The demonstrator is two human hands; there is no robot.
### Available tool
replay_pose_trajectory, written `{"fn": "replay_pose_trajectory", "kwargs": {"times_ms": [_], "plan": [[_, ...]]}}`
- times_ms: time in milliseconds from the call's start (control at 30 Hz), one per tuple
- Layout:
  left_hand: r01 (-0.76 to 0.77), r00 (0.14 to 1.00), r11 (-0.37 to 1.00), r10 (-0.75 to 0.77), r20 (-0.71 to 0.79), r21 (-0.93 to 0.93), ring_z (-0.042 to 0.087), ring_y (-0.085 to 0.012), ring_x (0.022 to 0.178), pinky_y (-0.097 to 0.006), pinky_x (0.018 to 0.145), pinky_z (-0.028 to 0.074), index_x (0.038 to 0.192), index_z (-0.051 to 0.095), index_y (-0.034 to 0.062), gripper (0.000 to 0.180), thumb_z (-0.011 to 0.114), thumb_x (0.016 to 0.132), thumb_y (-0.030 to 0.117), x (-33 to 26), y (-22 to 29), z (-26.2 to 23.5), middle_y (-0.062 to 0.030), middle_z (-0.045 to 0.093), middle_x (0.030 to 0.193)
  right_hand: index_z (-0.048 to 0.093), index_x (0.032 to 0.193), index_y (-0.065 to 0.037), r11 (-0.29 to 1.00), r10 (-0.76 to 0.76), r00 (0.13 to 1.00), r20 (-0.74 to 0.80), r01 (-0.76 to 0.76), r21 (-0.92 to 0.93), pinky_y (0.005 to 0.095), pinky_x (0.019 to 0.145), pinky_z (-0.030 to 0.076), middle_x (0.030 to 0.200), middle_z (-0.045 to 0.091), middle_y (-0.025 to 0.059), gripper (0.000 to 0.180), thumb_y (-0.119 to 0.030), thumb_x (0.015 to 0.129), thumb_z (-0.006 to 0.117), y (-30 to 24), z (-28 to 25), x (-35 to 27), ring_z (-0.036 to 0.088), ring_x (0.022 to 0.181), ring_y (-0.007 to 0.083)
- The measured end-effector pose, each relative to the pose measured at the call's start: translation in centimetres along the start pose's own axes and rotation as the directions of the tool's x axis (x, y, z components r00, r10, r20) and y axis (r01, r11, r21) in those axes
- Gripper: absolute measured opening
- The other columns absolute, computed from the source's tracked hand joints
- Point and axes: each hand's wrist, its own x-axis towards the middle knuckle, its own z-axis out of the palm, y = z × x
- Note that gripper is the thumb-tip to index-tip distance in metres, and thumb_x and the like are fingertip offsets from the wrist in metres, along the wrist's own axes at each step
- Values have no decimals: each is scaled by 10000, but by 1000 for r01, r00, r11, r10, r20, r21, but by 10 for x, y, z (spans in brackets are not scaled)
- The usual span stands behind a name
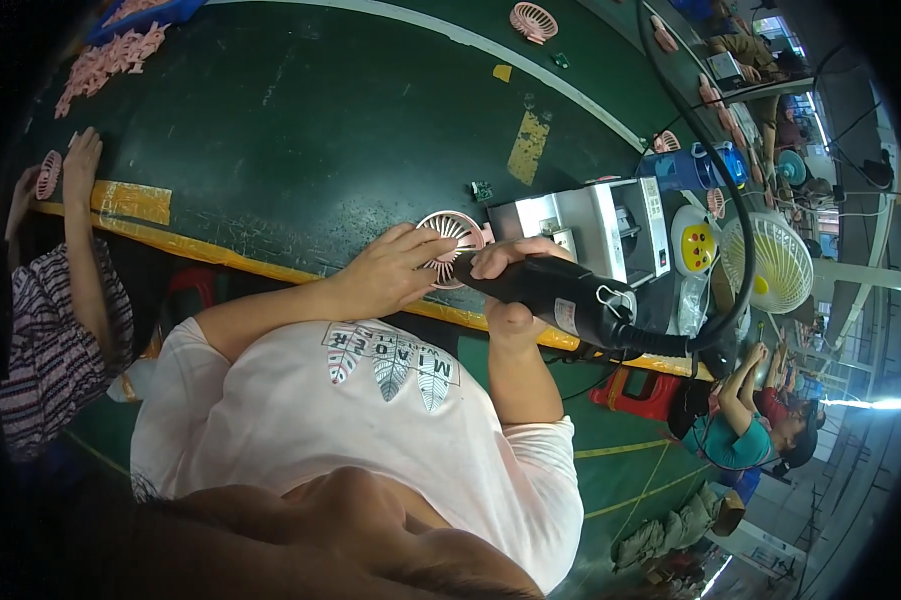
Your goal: The person assembles small fan covers by aligning the components by hand, fastening them with an electric screwdriver, and placing the assembled fan covers onto the conveyor belt.
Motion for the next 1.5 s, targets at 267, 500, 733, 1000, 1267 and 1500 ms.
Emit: {"fn": "replay_pose_trajectory", "kwargs": {"times_ms": [267, 500, 733, 1000, 1267, 1500], "plan": [[-14, 1000, 1000, 14, 1, 10, 452, -217, 1031, -346, 860, 349, 735, 637, 22, 141, 582, 700, 147, -1, -2, 2, -93, 513, 1094, 426, 918, -29, 996, 86, 996, 37, -87, 24, 326, 558, 445, 649, 503, 82, 608, -478, 641, 729, 3, 13, 1, 509, 558, 205], [-46, 999, 999, 46, -2, -23, 456, -224, 1025, -349, 858, 350, 715, 631, 29, 116, 579, 690, 130, -3, -3, 3, -105, 511, 1101, 411, 1034, -20, 994, 109, 993, 54, -111, 23, 305, 529, 422, 634, 492, 69, 689, -544, 673, 675, 0, 2, 2, 496, 538, 189], [-42, 998, 999, 42, 42, -10, 465, -270, 1031, -389, 868, 366, 738, 570, 17, 116, 622, 670, 95, -5, 2, 2, -139, 501, 1092, 449, 1082, -87, 991, -98, 983, -154, 83, -101, 301, 614, 397, 661, 484, 18, 702, -636, 675, 607, -49, -46, 28, 484, 592, 161], [-167, 986, 984, 167, -2, 62, 500, -243, 965, -345, 849, 382, 796, 574, -8, 161, 527, 662, 66, -8, 3, 3, -135, 535, 1030, 486, 1011, -90, 996, -27, 981, -194, 42, 73, 298, 622, 403, 695, 524, 29, 602, -547, 668, 676, -46, -44, 32, 494, 617, 161], [-186, 983, 978, 185, 17, 94, 514, -225, 986, -297, 736, 405, 773, 588, -2, 149, 521, 665, 77, -13, 0, 8, -128, 549, 1044, 427, 1042, -70, 999, 21, 996, -88, -18, 38, 311, 565, 413, 648, 472, 36, 709, -653, 671, 586, -14, -5, 21, 484, 562, 169], [-197, 980, 976, 199, -23, 89, 520, -230, 978, -304, 723, 407, 771, 590, -1, 154, 520, 667, 88, -12, -1, 7, -133, 551, 1032, 413, 1014, -24, 985, 143, 989, 44, -146, 87, 322, 589, 431, 663, 494, 67, 717, -556, 628, 700, 3, 12, 20, 509, 590, 189]]}}
